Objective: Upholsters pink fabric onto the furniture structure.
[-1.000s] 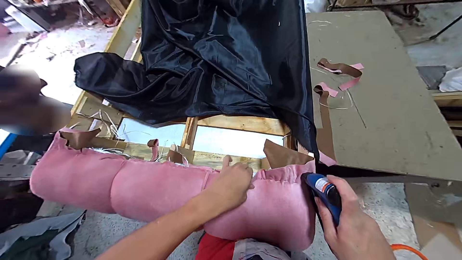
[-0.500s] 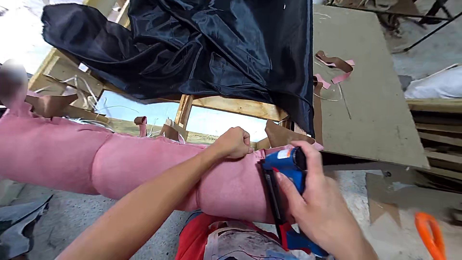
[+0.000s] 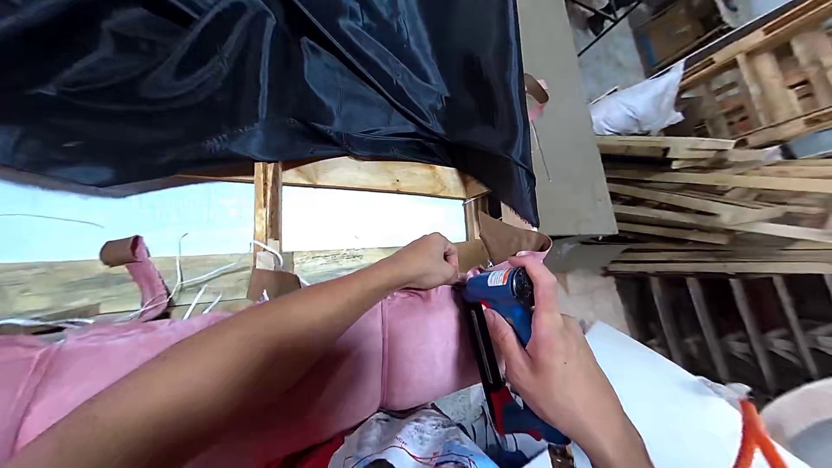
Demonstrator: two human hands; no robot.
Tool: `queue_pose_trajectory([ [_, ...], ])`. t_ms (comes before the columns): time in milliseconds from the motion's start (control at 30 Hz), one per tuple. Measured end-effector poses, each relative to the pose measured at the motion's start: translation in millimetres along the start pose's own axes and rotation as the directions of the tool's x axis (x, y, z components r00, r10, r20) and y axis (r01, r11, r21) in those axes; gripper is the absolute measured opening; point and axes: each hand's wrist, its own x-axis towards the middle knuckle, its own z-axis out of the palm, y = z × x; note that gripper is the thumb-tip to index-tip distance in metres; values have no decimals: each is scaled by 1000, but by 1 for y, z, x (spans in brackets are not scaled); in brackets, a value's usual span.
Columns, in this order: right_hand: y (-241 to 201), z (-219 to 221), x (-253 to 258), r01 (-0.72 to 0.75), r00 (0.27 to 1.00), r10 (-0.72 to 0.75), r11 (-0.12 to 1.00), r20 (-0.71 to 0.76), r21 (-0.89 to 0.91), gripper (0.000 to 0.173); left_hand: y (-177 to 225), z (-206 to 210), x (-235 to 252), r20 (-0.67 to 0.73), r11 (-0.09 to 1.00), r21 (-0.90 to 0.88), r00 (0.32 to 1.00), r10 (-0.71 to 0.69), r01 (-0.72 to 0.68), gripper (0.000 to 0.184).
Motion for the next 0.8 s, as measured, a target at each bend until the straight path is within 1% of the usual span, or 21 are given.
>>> queue_pose_trajectory([
  [67, -6, 1, -1, 8, 1000, -7, 1000, -12, 6, 67, 2, 0, -5, -21, 999, -34, 1000, 1, -1, 17],
  [167, -15, 8, -2, 12, 999, -12, 1000, -39, -22, 66, 4, -1, -5, -3, 1000, -12, 1000, -8, 8, 17],
  [233, -17, 10, -3, -6, 999, 5, 1000, -42, -30, 66, -2, -2, 3, 13, 1000, -4, 1000, -22, 22, 21],
  [300, -21, 10, -6, -9, 999, 9, 1000, -43, -10, 66, -3, -9, 2, 21, 999, 21, 999, -49, 49, 28],
  [367, -25, 11, -5, 54, 997, -54, 999, -61, -5, 66, -1, -27, -15, -1, 991, 94, 996, -93, 93, 32],
  [433, -27, 16, -7, 76, 993, -80, 996, -90, -48, 65, -1, -36, -48, -17, 973, 203, 994, -110, 112, 34],
  [500, -25, 18, -6, 50, 990, -56, 998, -128, -49, 64, -5, -34, -76, -23, 952, 288, 994, -106, 108, 38],
  [567, -23, 17, -11, 18, 991, -16, 1000, -132, 10, 65, -8, -21, -87, 0, 929, 365, 998, -68, 64, 43],
  [633, -25, 11, -14, 0, 993, 8, 998, -122, 66, 66, -5, -11, -85, -61, 913, 406, 998, -15, 38, 38],
  [700, -29, 4, -21, -4, 995, 12, 996, -95, 85, 65, -3, -8, -81, -80, 914, 405, 997, -7, 39, 27],
  [733, -31, 3, -22, 4, 997, 3, 996, -78, 90, 66, -5, -8, -80, -99, 932, 359, 995, -21, 55, 21],
  [800, -35, 5, -22, 33, 998, -27, 995, -57, 91, 64, -8, -10, -77, -118, 967, 211, 986, -121, 144, 13],
])
